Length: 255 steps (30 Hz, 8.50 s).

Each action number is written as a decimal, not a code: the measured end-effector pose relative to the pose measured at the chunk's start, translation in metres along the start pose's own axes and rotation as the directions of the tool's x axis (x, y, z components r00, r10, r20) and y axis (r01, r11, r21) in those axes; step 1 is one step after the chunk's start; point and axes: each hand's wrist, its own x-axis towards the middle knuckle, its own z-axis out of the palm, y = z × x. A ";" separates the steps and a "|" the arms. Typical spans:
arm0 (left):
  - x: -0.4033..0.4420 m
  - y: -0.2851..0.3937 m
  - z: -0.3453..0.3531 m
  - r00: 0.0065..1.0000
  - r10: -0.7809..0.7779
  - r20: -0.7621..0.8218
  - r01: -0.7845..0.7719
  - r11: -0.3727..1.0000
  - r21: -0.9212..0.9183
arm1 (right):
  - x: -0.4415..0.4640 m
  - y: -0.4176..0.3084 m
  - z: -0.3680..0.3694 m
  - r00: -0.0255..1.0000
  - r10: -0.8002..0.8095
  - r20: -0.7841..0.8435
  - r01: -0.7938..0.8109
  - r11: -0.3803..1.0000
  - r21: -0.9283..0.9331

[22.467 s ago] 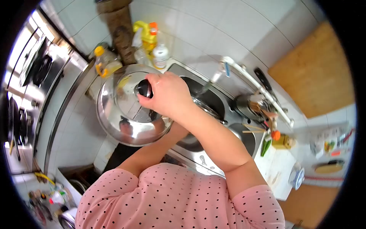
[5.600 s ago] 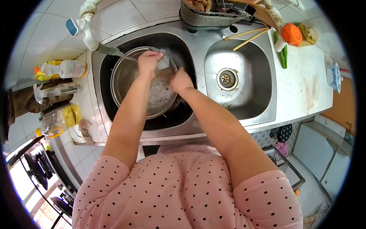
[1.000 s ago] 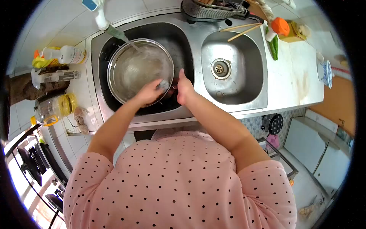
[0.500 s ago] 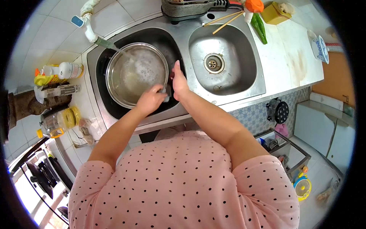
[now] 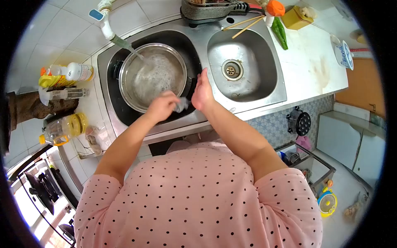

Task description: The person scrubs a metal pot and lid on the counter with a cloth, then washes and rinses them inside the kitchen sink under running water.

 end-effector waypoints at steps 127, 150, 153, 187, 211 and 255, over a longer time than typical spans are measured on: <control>0.007 -0.107 -0.121 0.809 -0.328 -0.487 0.568 0.649 0.506 | 0.043 0.003 0.018 0.995 0.085 0.045 0.054 -0.109 -0.993; 0.011 -0.113 -0.071 0.754 -0.630 0.186 0.051 0.339 0.939 | 0.032 -0.022 0.028 0.865 -0.208 0.458 0.426 -0.182 -0.886; -0.002 -0.102 -0.023 0.578 -0.784 0.224 0.466 0.543 0.698 | 0.025 -0.032 0.032 0.836 -0.249 0.489 0.452 -0.193 -0.871; 0.017 -0.179 -0.101 0.626 -0.713 -0.315 0.704 0.691 -0.165 | 0.014 -0.073 0.024 0.826 -0.273 0.493 0.358 -0.421 -0.833; 0.027 -0.075 0.007 0.617 -0.627 0.476 0.229 0.721 0.654 | -0.002 -0.057 -0.006 0.962 -0.144 0.232 0.195 0.958 -0.213; 0.042 -0.053 0.060 0.834 -0.355 0.423 0.245 0.924 0.292 | -0.001 -0.038 -0.007 0.943 -0.288 0.167 0.325 0.906 -0.273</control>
